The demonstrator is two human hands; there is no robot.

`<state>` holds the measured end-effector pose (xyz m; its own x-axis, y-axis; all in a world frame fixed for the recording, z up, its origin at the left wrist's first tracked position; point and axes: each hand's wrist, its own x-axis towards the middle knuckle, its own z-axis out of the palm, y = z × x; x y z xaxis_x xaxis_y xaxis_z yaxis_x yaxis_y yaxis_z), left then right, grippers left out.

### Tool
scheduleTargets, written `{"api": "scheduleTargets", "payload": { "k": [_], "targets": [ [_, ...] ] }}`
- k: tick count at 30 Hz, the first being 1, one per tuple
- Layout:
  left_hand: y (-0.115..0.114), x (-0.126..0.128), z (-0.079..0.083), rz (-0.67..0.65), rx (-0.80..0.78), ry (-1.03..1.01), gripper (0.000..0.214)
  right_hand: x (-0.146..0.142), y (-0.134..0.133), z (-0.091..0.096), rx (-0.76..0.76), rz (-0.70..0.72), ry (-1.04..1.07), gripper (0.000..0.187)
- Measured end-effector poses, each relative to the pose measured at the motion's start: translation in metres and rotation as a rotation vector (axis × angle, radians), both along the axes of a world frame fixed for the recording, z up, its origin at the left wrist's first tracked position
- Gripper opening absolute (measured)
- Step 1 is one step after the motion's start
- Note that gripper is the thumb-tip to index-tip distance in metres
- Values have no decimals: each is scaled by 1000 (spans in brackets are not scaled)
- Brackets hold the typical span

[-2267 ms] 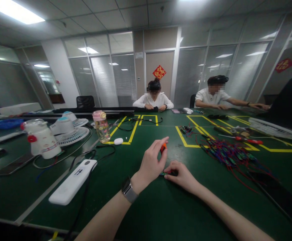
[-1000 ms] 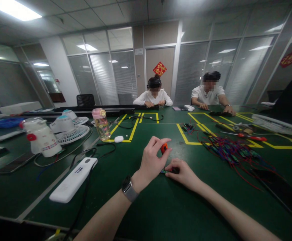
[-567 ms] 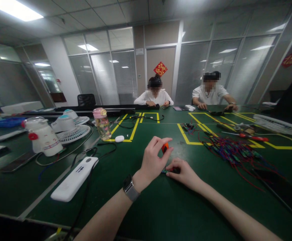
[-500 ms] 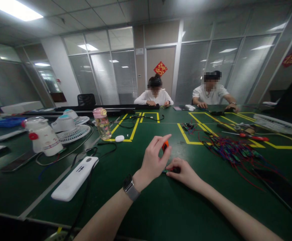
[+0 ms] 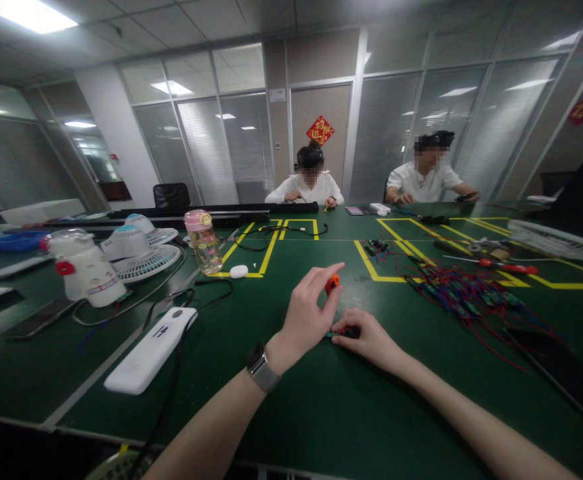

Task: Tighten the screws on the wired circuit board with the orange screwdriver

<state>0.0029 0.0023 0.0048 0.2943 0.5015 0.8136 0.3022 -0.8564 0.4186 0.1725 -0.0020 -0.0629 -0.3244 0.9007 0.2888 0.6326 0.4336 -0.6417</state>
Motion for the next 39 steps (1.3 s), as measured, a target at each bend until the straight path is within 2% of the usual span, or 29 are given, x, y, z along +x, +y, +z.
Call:
{"api": "scheduleTargets", "payload": {
  "k": [4,9,13,19,24,29,34,39],
  "targets": [
    [0,0,0,65,18,-20,26,1,0,-2,1,3,10,7],
    [1,-1,0,-14,-5,-1,38,1,0,-2,-5,4,22,8],
    [1,0,0,66,16,-21,25,0,0,0,-22,-1,10,9],
    [-1,-1,2,-35,-26,1,38,-1,0,1,-5,6,19,9],
    [1,-2,1,65,-1,-15,25,-1,0,0,2,2,8,8],
    [2,-3,2,-30,-21,-11,37,1,0,-2,24,15,-2,9],
    [2,-3,1,75,26,-14,24,1,0,-1,15,12,-8,9],
    [2,-3,1,-21,14,31,38,0,-1,2,12,15,-14,8]
  ]
}}
